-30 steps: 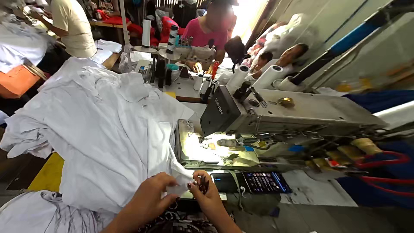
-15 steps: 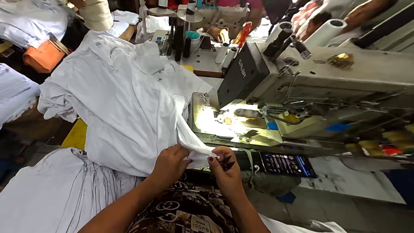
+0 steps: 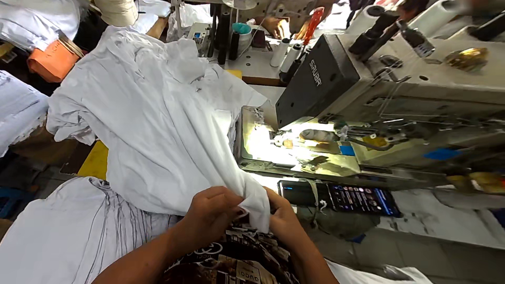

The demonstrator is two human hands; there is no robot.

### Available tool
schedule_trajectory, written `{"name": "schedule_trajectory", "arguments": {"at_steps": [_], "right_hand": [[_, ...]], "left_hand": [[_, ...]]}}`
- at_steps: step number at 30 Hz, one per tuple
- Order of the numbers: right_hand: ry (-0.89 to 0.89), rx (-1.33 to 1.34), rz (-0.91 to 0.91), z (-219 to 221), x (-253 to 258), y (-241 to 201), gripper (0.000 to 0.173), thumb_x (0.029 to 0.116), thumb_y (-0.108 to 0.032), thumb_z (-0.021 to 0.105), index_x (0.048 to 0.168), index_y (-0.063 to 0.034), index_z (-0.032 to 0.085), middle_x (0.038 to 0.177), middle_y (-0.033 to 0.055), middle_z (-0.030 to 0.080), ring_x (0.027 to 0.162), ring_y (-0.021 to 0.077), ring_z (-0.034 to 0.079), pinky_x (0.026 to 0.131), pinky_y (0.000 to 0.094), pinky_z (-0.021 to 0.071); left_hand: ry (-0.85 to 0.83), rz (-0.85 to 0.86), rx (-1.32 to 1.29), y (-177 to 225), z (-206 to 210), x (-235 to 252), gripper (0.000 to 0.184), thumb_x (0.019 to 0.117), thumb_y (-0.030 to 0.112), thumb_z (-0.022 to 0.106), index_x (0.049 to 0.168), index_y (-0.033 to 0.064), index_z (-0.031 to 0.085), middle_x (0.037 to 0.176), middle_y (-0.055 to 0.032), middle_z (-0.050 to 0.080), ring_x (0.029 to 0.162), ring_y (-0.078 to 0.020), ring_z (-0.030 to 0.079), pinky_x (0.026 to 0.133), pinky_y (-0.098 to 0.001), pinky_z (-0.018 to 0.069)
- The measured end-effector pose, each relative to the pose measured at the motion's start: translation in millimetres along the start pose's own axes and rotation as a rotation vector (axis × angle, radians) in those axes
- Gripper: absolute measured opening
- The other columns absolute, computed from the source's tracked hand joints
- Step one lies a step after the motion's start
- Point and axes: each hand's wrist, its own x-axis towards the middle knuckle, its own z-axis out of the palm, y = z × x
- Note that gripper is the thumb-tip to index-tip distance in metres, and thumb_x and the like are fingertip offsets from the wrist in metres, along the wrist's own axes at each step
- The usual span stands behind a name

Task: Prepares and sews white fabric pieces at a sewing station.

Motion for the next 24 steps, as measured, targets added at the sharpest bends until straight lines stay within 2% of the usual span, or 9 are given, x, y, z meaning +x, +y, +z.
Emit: {"name": "schedule_trajectory", "arguments": {"at_steps": [2,4,7,10,12,16,19,21,24], "right_hand": [[-0.100,0.271,0.027,9.4,-5.3,-7.4,0.034,0.0874,-0.037,0.079,0.118,-0.0244,0.069,0.106,-0.0181,0.072,0.089,-0.0087,0.065,0.079,0.0142,0.0562],[-0.091,0.449,0.059,19.4,-12.1,-8.6,0.045,0.0808,-0.041,0.085,0.119,-0.0276,0.065,0.101,-0.0190,0.070,0.086,-0.0084,0.063,0.079,0.0139,0.0551],[0.023,0.572,0.131,26.4,-19.8,-9.1,0.043,0.0790,-0.035,0.088,0.115,-0.0236,0.066,0.095,-0.0137,0.071,0.082,-0.0045,0.064,0.075,0.0171,0.0558],[0.163,0.511,0.166,25.9,-20.6,-13.8,0.030,0.0875,-0.008,0.078,0.115,-0.0055,0.066,0.100,0.0003,0.075,0.092,0.0085,0.071,0.085,0.0298,0.0606],[0.167,0.426,0.127,22.4,-23.2,-14.4,0.026,0.0891,-0.003,0.074,0.113,-0.0042,0.066,0.099,0.0001,0.075,0.092,0.0084,0.072,0.085,0.0293,0.0612],[0.211,0.164,-0.014,16.2,-30.8,-11.9,0.029,0.0855,-0.008,0.078,0.113,-0.0026,0.068,0.100,-0.0039,0.075,0.093,0.0031,0.071,0.086,0.0244,0.0615],[0.263,0.054,-0.052,15.6,-31.5,-14.6,0.034,0.0827,-0.009,0.080,0.113,0.0009,0.067,0.101,-0.0031,0.076,0.093,0.0006,0.071,0.086,0.0220,0.0613],[0.280,0.020,-0.081,15.7,-29.7,-14.5,0.035,0.0821,-0.010,0.081,0.112,0.0013,0.068,0.100,-0.0018,0.076,0.092,0.0009,0.071,0.085,0.0220,0.0616],[0.313,0.009,-0.100,17.1,-27.0,-15.4,0.035,0.0804,-0.010,0.083,0.110,0.0018,0.069,0.099,-0.0001,0.076,0.092,0.0018,0.072,0.086,0.0229,0.0619]], "left_hand": [[-0.001,-0.052,-0.049,-5.9,4.8,5.5,0.020,0.1036,0.015,0.060,0.103,-0.0025,0.069,0.093,-0.0096,0.071,0.086,-0.0064,0.066,0.082,-0.0197,0.0556],[-0.020,-0.100,-0.006,-12.1,9.9,5.8,0.018,0.1017,0.015,0.063,0.101,-0.0018,0.069,0.088,-0.0080,0.069,0.078,-0.0058,0.064,0.075,-0.0191,0.0545],[-0.048,-0.100,0.122,-13.5,15.3,3.2,0.017,0.1016,0.017,0.063,0.100,0.0017,0.071,0.089,-0.0073,0.071,0.080,-0.0082,0.065,0.076,-0.0211,0.0553],[-0.072,-0.089,0.196,-13.8,21.0,3.1,0.018,0.1024,0.017,0.061,0.101,0.0044,0.073,0.092,-0.0066,0.073,0.084,-0.0099,0.067,0.079,-0.0230,0.0558],[-0.082,-0.079,0.249,-15.3,23.1,3.6,0.019,0.1033,0.018,0.059,0.101,0.0062,0.073,0.092,-0.0054,0.073,0.085,-0.0109,0.068,0.079,-0.0254,0.0557],[-0.139,-0.075,0.239,-9.3,22.2,3.3,0.027,0.1030,0.030,0.061,0.105,0.0060,0.071,0.099,-0.0074,0.072,0.090,-0.0129,0.067,0.082,-0.0270,0.0562],[-0.293,-0.107,0.256,-1.3,24.3,0.6,0.045,0.0940,0.048,0.070,0.112,0.0066,0.067,0.108,-0.0112,0.068,0.088,-0.0182,0.067,0.074,-0.0333,0.0573],[-0.335,-0.119,0.284,-0.9,28.0,-1.2,0.053,0.0866,0.052,0.076,0.113,0.0072,0.065,0.111,-0.0120,0.066,0.088,-0.0196,0.066,0.071,-0.0352,0.0578],[-0.314,-0.118,0.314,-0.7,32.2,-1.6,0.053,0.0842,0.052,0.077,0.113,0.0087,0.065,0.112,-0.0109,0.066,0.084,-0.0181,0.067,0.068,-0.0343,0.0587]]}}
